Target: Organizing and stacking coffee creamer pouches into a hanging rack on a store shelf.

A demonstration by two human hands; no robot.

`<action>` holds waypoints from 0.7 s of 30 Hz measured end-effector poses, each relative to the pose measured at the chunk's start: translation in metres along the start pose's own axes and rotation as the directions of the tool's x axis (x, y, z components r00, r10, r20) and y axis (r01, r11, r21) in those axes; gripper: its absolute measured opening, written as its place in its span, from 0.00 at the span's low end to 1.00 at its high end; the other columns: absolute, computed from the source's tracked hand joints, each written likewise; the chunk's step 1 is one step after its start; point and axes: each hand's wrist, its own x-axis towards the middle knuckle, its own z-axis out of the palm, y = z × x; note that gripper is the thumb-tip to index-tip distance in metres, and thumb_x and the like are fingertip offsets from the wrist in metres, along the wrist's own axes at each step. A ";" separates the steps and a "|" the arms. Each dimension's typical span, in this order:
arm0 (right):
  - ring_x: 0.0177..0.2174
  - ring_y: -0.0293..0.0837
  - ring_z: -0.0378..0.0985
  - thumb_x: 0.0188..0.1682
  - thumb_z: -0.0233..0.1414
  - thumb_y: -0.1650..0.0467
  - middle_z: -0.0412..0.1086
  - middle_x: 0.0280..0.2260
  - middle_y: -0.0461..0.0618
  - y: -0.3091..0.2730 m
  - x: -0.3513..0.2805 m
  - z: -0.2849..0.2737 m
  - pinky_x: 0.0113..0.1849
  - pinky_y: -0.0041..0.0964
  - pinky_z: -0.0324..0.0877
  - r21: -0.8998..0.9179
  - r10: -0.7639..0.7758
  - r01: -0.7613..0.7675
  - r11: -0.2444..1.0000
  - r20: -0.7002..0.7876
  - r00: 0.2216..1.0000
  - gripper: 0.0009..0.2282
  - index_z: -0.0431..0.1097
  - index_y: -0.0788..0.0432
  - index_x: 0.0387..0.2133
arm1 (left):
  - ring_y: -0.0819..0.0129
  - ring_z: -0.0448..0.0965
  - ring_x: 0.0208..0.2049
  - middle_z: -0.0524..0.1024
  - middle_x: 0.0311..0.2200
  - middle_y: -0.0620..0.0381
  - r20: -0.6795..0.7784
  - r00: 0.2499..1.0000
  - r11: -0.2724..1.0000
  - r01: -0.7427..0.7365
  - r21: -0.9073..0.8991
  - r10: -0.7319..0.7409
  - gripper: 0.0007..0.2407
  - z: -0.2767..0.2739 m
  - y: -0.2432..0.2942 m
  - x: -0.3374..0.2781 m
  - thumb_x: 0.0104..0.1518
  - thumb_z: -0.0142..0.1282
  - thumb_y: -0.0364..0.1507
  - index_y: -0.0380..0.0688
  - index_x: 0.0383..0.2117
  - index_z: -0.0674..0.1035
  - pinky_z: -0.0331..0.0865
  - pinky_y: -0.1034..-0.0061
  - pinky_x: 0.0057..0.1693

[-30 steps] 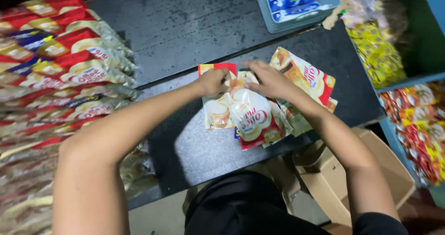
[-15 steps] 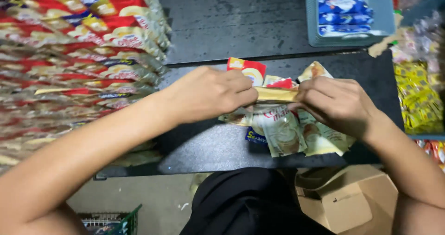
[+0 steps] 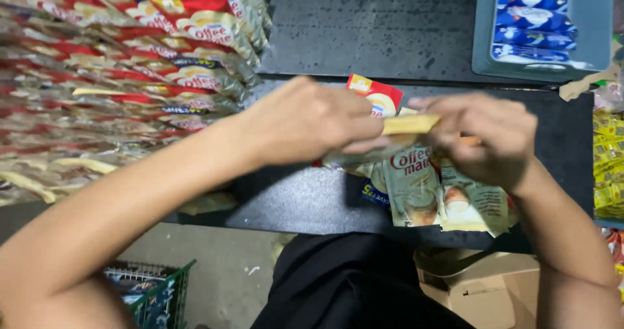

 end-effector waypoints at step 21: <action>0.44 0.41 0.81 0.50 0.64 0.70 0.77 0.45 0.52 0.027 -0.004 0.106 0.49 0.37 0.77 0.913 0.603 -0.314 0.260 0.101 0.791 0.19 0.71 0.68 0.50 | 0.79 0.78 0.38 0.84 0.38 0.56 0.082 0.727 0.429 0.488 -0.760 -0.681 0.17 0.053 -0.016 -0.030 0.57 0.67 0.30 0.33 0.50 0.79 0.74 0.79 0.46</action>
